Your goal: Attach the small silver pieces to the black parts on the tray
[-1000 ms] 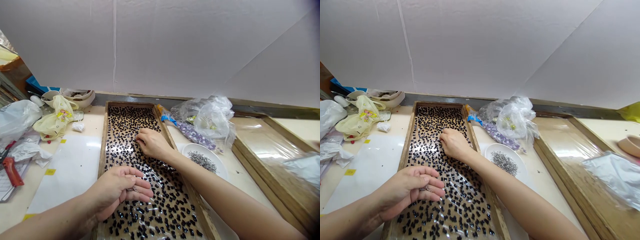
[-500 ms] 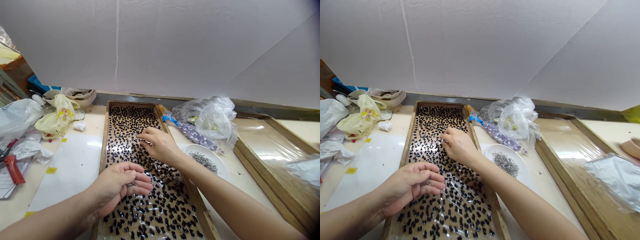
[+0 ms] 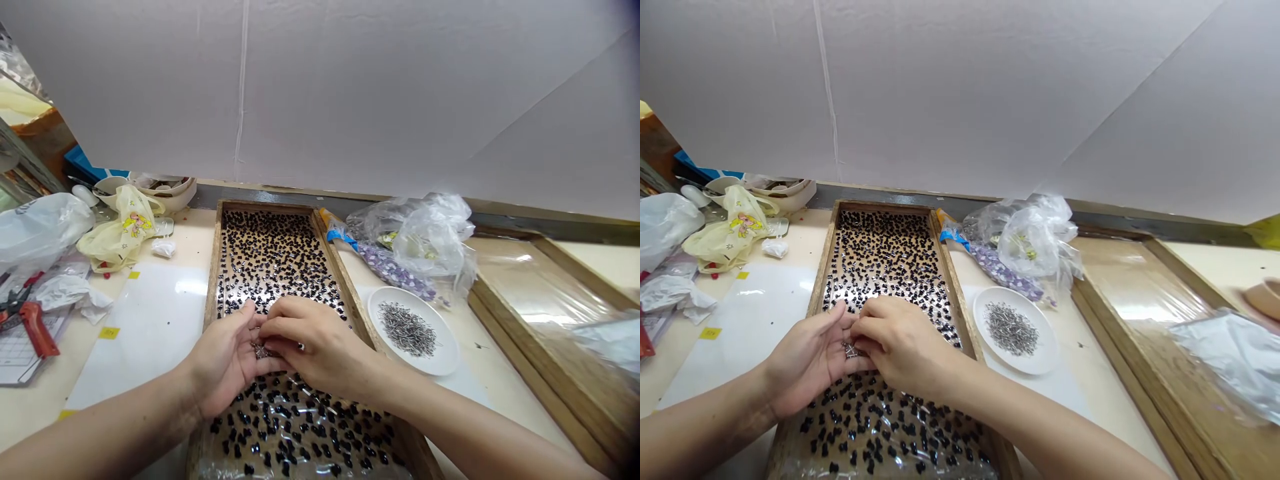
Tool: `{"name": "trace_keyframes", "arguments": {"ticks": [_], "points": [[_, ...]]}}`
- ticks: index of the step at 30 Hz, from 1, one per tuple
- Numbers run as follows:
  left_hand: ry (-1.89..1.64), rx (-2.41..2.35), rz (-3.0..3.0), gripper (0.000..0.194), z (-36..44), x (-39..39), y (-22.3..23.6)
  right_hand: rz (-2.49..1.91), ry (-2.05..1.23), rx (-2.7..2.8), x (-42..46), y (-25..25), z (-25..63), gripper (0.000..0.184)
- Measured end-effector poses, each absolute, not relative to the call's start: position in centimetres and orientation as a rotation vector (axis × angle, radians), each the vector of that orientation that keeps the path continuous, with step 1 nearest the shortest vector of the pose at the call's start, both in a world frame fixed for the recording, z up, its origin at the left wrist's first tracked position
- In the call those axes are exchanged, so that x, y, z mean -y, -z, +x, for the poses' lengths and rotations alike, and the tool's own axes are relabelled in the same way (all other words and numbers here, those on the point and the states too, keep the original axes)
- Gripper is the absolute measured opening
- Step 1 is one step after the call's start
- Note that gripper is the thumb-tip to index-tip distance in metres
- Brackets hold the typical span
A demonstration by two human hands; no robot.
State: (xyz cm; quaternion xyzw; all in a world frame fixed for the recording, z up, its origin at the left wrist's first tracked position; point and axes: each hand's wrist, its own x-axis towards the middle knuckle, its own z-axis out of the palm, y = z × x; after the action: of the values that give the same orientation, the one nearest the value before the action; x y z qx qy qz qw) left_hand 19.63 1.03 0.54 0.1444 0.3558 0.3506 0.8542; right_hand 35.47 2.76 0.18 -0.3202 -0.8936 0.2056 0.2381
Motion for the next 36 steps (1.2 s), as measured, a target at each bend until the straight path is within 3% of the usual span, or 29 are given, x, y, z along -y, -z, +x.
{"name": "trace_keyframes", "arguments": {"ticks": [5,15,27,36], "points": [[-0.718,-0.742,0.304,0.042,19.5,-1.3,-0.8,-0.814,-0.435,2.462,-2.5,0.1,35.6,0.019],[-0.709,-0.772,0.339,0.032,19.5,-1.0,-0.3,-1.018,-0.727,2.325,-2.8,-0.6,36.1,0.013],[-0.721,-0.754,0.324,0.027,19.5,-0.9,-0.8,-0.883,-0.341,2.468,-1.6,-0.1,36.2,0.02],[-0.591,-0.796,0.446,0.017,19.7,-0.7,-0.7,-0.981,-0.617,2.298,-1.6,-0.5,36.7,0.022]]}}
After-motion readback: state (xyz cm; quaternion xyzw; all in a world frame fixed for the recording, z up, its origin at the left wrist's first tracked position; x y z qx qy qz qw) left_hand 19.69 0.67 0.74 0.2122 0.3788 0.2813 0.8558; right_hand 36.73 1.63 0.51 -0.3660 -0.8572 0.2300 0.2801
